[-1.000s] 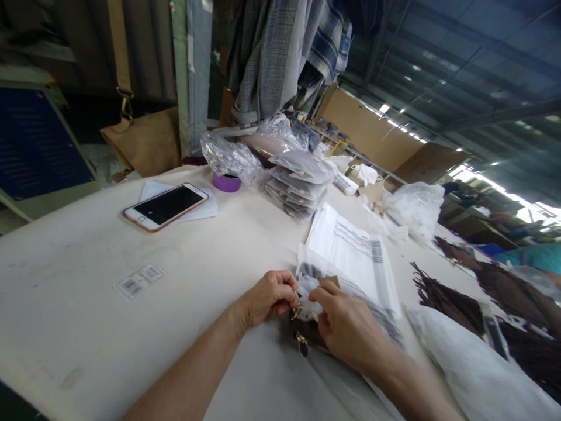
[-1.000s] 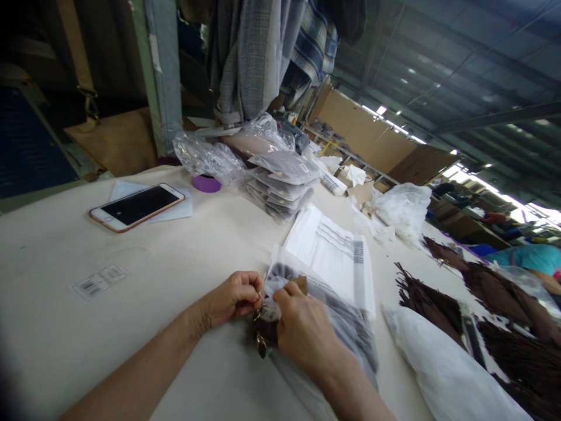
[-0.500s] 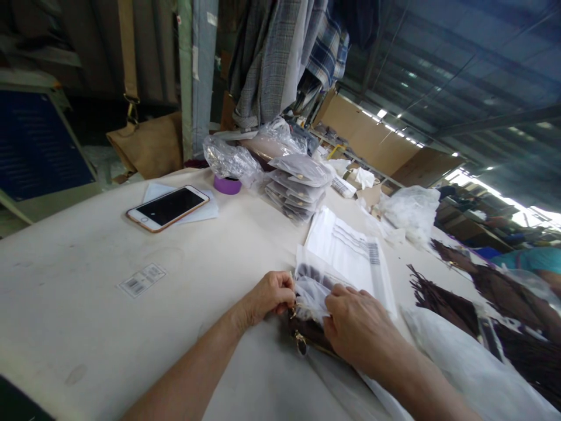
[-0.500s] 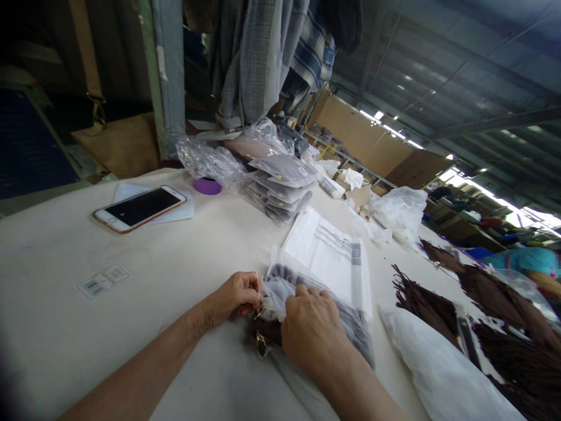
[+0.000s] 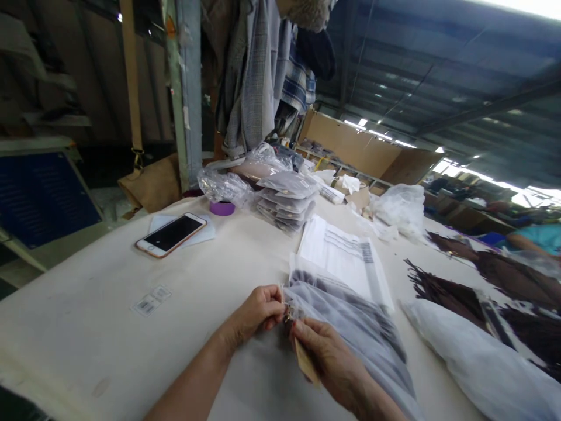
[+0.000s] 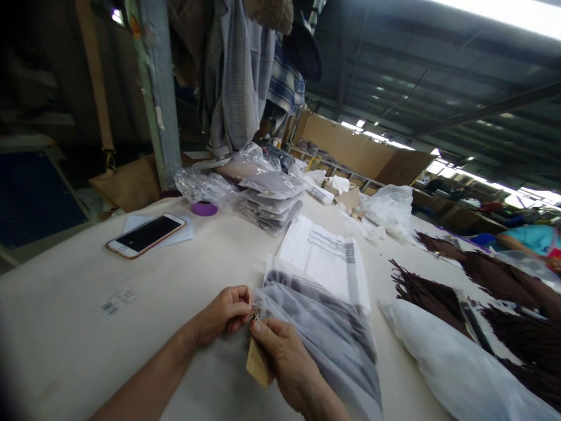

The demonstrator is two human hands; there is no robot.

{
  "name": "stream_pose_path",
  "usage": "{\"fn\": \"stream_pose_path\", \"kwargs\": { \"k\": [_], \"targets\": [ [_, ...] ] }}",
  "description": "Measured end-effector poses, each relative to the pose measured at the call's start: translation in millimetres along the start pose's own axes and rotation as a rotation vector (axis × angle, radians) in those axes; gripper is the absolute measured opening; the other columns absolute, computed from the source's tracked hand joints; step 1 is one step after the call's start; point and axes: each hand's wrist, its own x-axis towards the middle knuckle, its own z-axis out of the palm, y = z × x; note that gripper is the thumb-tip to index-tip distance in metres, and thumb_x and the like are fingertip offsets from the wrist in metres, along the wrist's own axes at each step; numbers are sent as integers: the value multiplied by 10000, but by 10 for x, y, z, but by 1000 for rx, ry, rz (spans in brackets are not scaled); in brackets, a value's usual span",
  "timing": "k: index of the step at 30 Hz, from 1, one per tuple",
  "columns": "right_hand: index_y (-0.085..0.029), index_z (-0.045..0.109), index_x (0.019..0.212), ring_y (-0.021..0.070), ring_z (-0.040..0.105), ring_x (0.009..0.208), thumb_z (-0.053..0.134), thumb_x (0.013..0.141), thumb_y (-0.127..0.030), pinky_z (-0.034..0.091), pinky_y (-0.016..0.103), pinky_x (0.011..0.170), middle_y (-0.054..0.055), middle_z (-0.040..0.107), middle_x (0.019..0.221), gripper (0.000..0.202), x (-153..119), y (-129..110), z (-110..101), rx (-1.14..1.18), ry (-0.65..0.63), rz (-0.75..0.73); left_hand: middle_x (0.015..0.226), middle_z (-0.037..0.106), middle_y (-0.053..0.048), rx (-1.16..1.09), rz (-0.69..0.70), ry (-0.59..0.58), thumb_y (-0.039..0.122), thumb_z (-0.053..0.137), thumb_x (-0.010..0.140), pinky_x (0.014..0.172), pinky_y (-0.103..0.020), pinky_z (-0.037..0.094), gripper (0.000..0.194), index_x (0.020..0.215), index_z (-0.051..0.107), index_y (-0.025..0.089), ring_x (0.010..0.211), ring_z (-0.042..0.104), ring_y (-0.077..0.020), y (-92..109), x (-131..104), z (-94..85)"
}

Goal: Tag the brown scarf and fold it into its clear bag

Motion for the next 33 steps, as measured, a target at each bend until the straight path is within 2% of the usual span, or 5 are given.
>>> {"fn": "stream_pose_path", "kwargs": {
  "k": [5, 11, 15, 26, 33],
  "targets": [
    [-149, 540, 678, 48, 388, 466, 750, 583, -475, 200, 208, 437, -42, 489, 562, 400, -18, -89, -68, 47, -51, -17, 581, 541, 44, -28, 14, 71, 298, 585, 640, 370, -158, 248, 198, 674, 440, 168, 373, 400, -33, 18, -309, 3],
    [-178, 478, 623, 14, 185, 349, 709, 565, -450, 80, 212, 381, -113, 338, 399, 362, 13, -95, -27, -60, -75, 34, 689, 560, 42, -142, 1, 118, 347, 648, 683, 365, -165, 222, 261, 726, 457, 174, 383, 437, -34, -39, -682, 2],
    [-170, 495, 626, 37, 344, 342, 665, 550, -359, 213, 186, 380, -67, 468, 398, 266, 74, -69, 86, -69, 26, 13, 666, 551, 45, -84, -1, 164, 423, 681, 673, 372, -171, 241, 327, 723, 479, 171, 379, 445, -42, -51, -831, 58],
    [-176, 466, 613, 54, 408, 344, 602, 555, -313, 275, 184, 394, -51, 493, 393, 202, 124, -2, 185, 49, 181, -31, 408, 468, 66, 197, 14, 370, 561, 630, 685, 376, -175, 303, 391, 744, 508, 195, 361, 400, -79, -205, -919, 156],
    [-203, 424, 607, 31, 293, 287, 601, 569, -409, 200, 179, 346, -103, 393, 312, 274, 113, 105, 251, 109, 193, -58, 438, 564, 1, 169, -12, 296, 653, 598, 673, 393, -194, 350, 505, 798, 587, 164, 356, 433, -87, -389, -934, 548]
  ]
}}
